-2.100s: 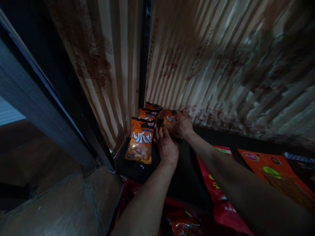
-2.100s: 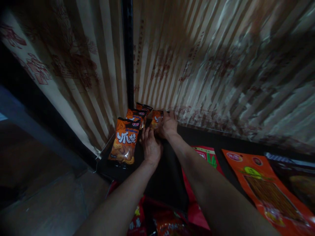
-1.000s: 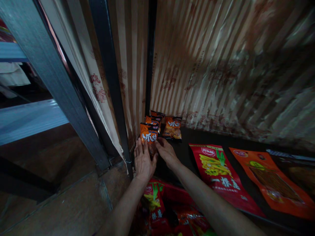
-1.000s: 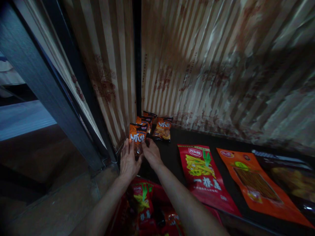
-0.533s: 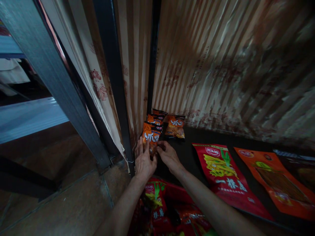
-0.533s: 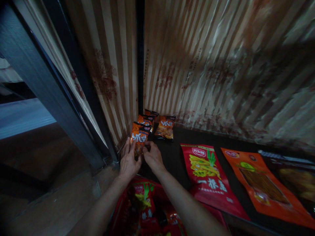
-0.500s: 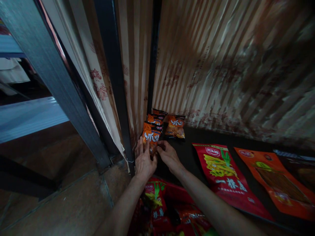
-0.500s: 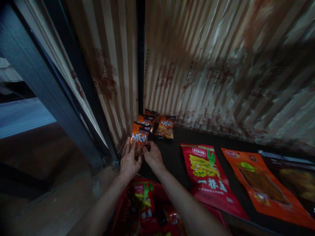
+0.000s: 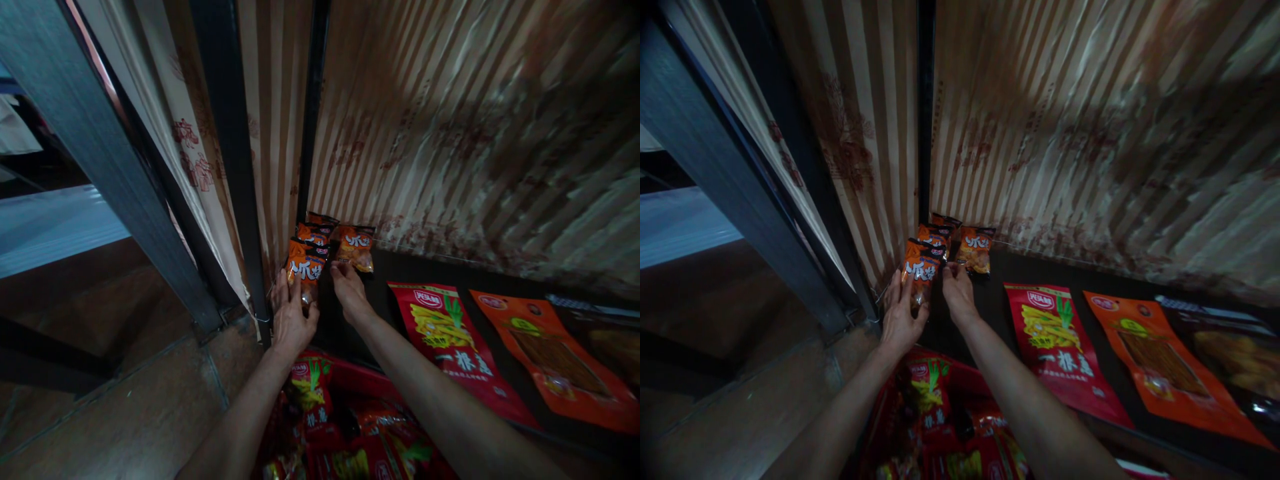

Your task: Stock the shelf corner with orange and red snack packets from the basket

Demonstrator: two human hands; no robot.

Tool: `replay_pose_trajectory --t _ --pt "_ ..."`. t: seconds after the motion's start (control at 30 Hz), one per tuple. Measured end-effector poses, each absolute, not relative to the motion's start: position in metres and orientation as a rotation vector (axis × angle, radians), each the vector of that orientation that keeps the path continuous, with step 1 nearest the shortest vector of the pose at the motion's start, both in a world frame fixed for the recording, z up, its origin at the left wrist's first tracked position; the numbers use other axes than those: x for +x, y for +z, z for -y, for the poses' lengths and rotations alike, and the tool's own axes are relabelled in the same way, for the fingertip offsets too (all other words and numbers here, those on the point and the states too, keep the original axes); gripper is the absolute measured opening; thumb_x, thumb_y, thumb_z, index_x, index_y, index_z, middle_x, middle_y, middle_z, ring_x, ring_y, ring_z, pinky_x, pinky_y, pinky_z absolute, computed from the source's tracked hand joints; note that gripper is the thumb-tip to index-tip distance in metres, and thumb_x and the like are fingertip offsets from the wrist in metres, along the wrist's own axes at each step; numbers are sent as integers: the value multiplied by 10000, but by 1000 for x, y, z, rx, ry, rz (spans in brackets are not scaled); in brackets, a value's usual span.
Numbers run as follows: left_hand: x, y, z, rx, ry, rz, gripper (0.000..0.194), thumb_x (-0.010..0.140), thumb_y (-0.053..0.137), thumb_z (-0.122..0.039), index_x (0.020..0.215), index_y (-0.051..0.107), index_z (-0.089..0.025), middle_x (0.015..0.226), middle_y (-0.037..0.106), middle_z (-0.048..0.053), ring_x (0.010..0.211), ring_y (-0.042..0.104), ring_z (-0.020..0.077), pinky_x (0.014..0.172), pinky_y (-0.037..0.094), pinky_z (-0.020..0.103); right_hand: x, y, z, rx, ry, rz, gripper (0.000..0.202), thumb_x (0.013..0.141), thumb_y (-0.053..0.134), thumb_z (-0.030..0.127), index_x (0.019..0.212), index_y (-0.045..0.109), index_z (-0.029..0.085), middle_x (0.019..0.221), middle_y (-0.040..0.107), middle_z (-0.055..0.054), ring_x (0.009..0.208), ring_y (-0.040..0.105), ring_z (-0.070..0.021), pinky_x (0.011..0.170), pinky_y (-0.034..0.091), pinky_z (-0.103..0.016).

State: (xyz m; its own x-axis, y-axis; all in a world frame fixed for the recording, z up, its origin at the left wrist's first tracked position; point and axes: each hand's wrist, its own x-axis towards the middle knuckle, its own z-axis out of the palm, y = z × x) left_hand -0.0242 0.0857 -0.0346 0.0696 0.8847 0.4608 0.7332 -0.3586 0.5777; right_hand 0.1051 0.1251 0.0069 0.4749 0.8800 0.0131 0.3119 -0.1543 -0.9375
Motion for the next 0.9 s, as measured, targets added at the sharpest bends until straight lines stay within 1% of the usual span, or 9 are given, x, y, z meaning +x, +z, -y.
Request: replay_pose_trajectory --t 0.17,0.3,0.43,0.53,0.63,0.7,0.77,0.83,0.9 --pt "-27 -34 -84 2210 1174 -1646 619 802 530 -241 1386 370 -113 1536 218 189 1428 184 323 1134 238 511 100 2 -97 -1709 741 1046 315 824 467 319 1084 582 185 1121 665 -84 1051 603 -199 933 451 -329" --pt "-27 -28 -72 2299 1370 -1518 488 813 478 -178 1292 471 -82 1492 308 200 1427 193 300 1133 248 499 96 7 -41 -1485 604 1168 280 854 468 313 1092 552 193 1139 650 -85 1044 611 -184 937 461 -343" --pt "-22 -21 -39 2454 1439 -1018 323 828 387 -93 1045 618 -155 1177 618 105 1224 496 201 1021 422 414 103 -7 40 -1416 562 1217 263 909 433 393 1076 532 215 1003 674 -73 914 649 -181 834 513 -338" --pt "-16 -24 -7 2515 1124 -772 275 839 394 -110 928 648 -167 980 671 76 1020 590 170 913 486 326 124 -45 90 -1707 711 1341 254 914 380 369 990 562 208 910 682 -69 829 652 -186 787 511 -335" --pt "-9 -45 18 2518 490 -733 294 839 417 -130 1009 649 -191 1058 657 77 1033 590 188 928 470 326 147 -85 122 -2083 1150 1745 208 851 429 270 888 626 216 882 704 -64 830 661 -209 772 494 -345" --pt "-6 -67 30 2330 80 -846 272 815 512 -163 1040 648 -232 1069 655 61 1031 604 196 924 469 325 157 -98 133 -2097 1321 1859 87 724 573 211 733 659 224 756 711 -48 741 669 -216 701 491 -315" --pt "-3 -90 38 2262 -6 -920 245 750 638 -184 993 662 -207 971 671 71 927 639 219 825 510 330 159 -98 136 -2043 1387 1906 115 667 609 167 721 685 234 754 726 -41 742 676 -213 686 485 -289" --pt "2 -110 46 2214 33 -999 234 782 657 -256 1006 644 -188 988 658 66 906 634 206 798 520 338 158 -91 133 -1973 1383 1940 214 725 560 176 861 708 249 896 744 -45 848 679 -208 748 484 -288" --pt "11 -125 53 2167 136 -1091 277 861 583 -339 1083 601 -174 1084 623 67 940 614 190 806 524 365 157 -83 127 -1916 1315 1977 306 800 488 199 1025 690 245 1055 724 -67 981 658 -217 843 471 -319"
